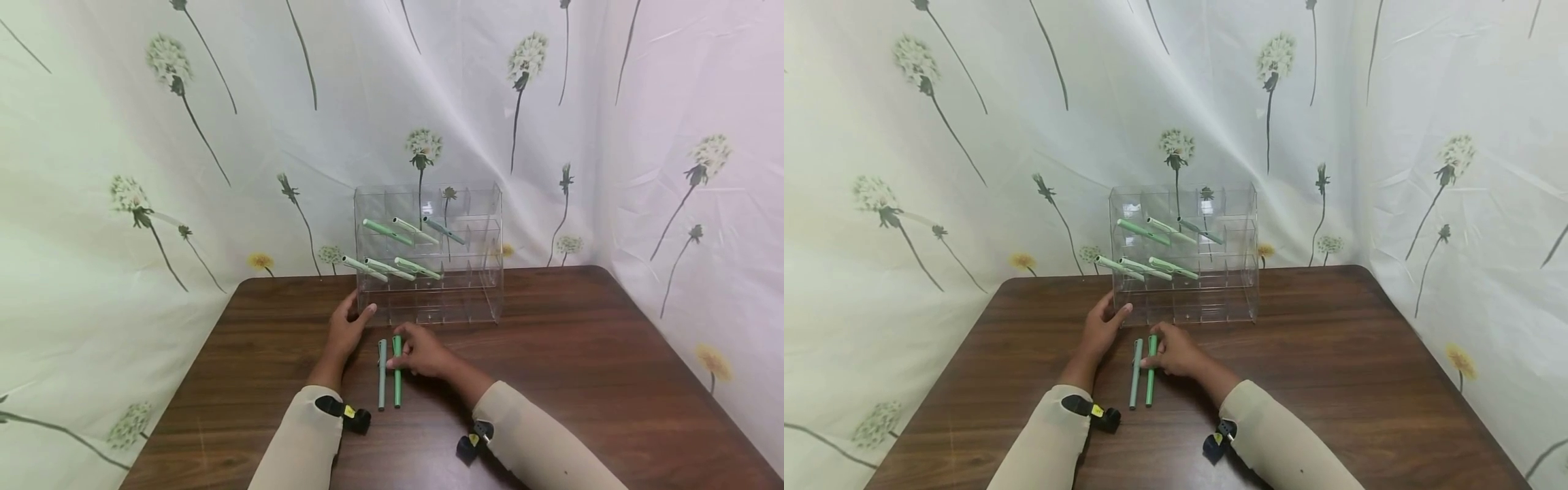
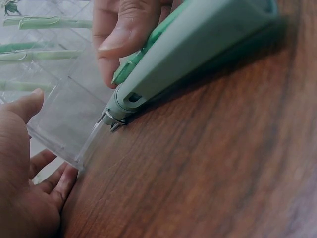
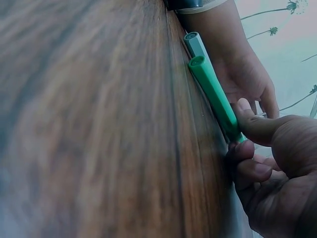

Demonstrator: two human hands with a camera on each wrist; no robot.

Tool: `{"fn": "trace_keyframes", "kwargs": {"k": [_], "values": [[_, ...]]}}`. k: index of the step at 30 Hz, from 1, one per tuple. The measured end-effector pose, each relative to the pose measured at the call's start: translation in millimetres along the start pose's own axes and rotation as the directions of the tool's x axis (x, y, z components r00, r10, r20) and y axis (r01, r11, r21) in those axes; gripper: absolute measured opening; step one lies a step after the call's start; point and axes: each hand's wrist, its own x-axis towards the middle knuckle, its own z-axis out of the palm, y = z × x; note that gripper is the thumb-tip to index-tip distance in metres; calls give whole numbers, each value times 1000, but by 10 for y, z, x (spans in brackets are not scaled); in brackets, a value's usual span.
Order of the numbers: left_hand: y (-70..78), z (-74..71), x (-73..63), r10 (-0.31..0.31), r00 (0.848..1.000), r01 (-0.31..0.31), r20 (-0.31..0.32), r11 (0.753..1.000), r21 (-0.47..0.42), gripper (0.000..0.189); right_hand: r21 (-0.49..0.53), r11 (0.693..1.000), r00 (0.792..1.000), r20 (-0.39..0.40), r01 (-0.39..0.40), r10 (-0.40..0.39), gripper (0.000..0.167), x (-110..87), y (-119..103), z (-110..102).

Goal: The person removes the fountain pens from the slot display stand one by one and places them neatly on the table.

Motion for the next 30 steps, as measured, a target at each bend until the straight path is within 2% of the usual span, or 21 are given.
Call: {"fn": "trace_keyframes", "kwargs": {"k": [9, 21, 30], "values": [[6, -1, -14, -6, 1000, 6, -3, 1000, -20, 66, -25, 999, 1000, 6, -27, 27, 72, -3, -38, 7], [55, 7, -29, 1, 1000, -1, -11, 1000, -7, 66, -2, 1000, 1000, 9, -23, 23, 72, 21, -20, -4], [52, -2, -35, -8, 1000, 8, 4, 999, -49, 67, 34, 999, 999, 43, -26, 25, 75, 19, -7, -35]]}}
